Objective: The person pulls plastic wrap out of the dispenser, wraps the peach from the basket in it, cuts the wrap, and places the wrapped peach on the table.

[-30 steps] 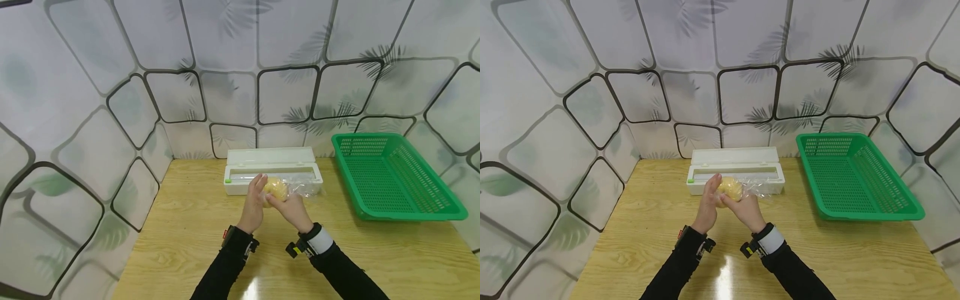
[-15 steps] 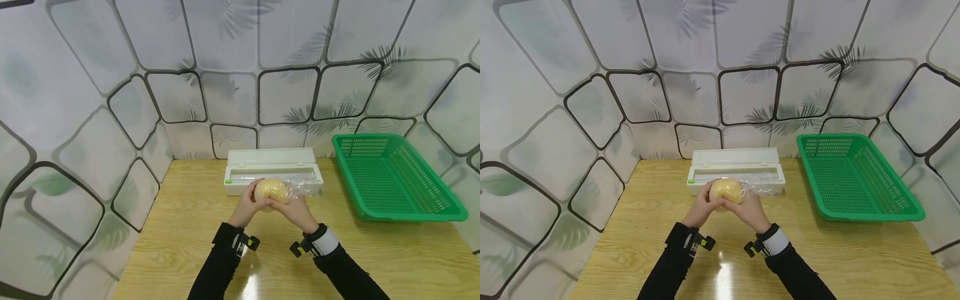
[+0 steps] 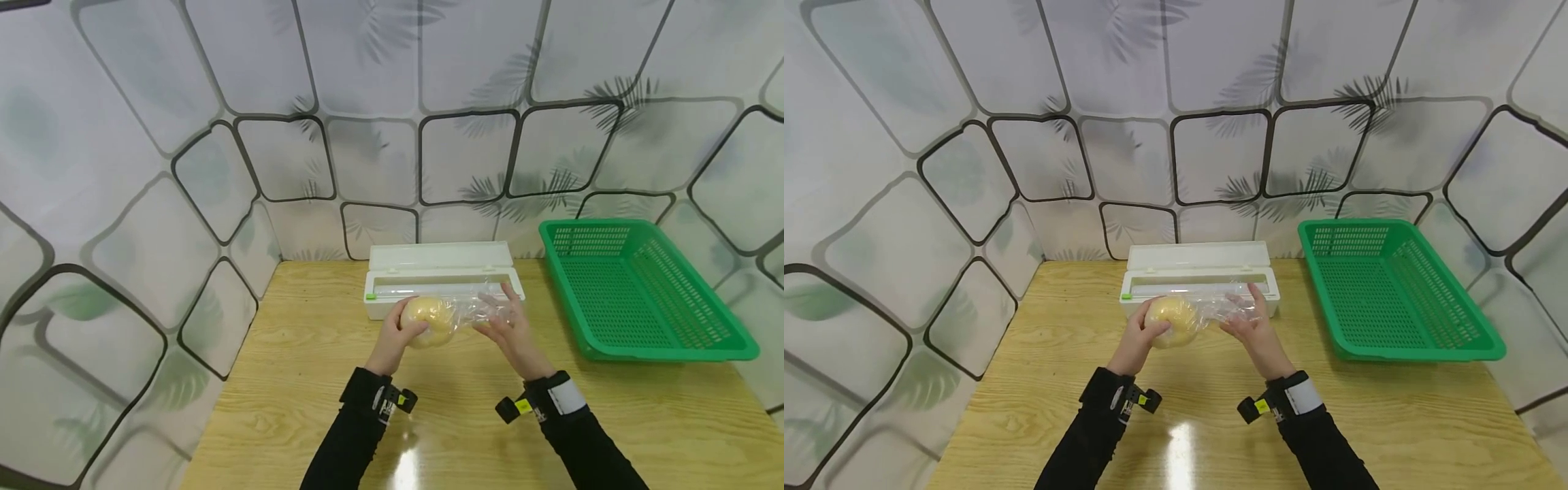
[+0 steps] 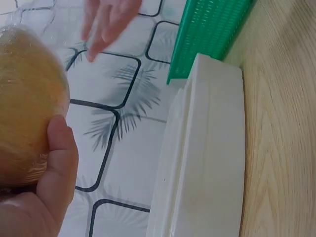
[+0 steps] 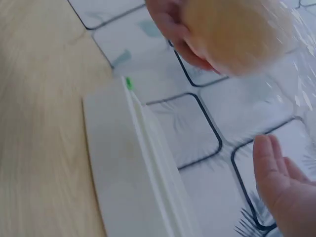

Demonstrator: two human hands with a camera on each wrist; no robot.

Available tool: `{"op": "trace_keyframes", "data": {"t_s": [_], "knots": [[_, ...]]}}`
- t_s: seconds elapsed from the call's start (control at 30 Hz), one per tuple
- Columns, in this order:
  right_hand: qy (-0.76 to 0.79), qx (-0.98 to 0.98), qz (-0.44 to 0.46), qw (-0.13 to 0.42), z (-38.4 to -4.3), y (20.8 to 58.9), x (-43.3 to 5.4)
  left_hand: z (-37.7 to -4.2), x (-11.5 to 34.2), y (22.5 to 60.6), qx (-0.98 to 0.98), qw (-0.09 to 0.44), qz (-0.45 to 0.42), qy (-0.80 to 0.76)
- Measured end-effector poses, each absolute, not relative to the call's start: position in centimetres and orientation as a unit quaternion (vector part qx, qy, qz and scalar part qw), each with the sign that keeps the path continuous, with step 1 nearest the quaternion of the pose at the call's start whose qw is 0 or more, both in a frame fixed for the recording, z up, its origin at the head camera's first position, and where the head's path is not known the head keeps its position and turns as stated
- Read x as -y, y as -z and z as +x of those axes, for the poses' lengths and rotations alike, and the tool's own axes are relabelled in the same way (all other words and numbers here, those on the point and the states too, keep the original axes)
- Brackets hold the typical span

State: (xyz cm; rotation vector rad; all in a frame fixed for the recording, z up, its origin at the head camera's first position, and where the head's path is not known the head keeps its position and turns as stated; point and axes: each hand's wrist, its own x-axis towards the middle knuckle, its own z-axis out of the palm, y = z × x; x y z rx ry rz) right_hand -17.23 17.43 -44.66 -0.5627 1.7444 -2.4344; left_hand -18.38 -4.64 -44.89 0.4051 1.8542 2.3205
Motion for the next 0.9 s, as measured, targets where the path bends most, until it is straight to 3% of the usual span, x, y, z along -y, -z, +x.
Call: {"op": "trace_keyframes", "data": {"t_s": [0.27,0.63,0.9], "knots": [[0.690,-0.689,-0.220,-0.023,-17.6,44.4,-19.1,-18.1,5.8,45.1,-0.645,0.077,0.145,-0.747],[0.590,-0.763,-0.175,-0.199,-15.4,40.7,-17.4,-18.1,5.6,45.2,-0.670,0.043,0.109,-0.733],[0.502,-0.777,-0.212,-0.316,-13.9,38.8,-14.9,-17.2,4.5,44.0,-0.678,-0.021,0.070,-0.731]]}}
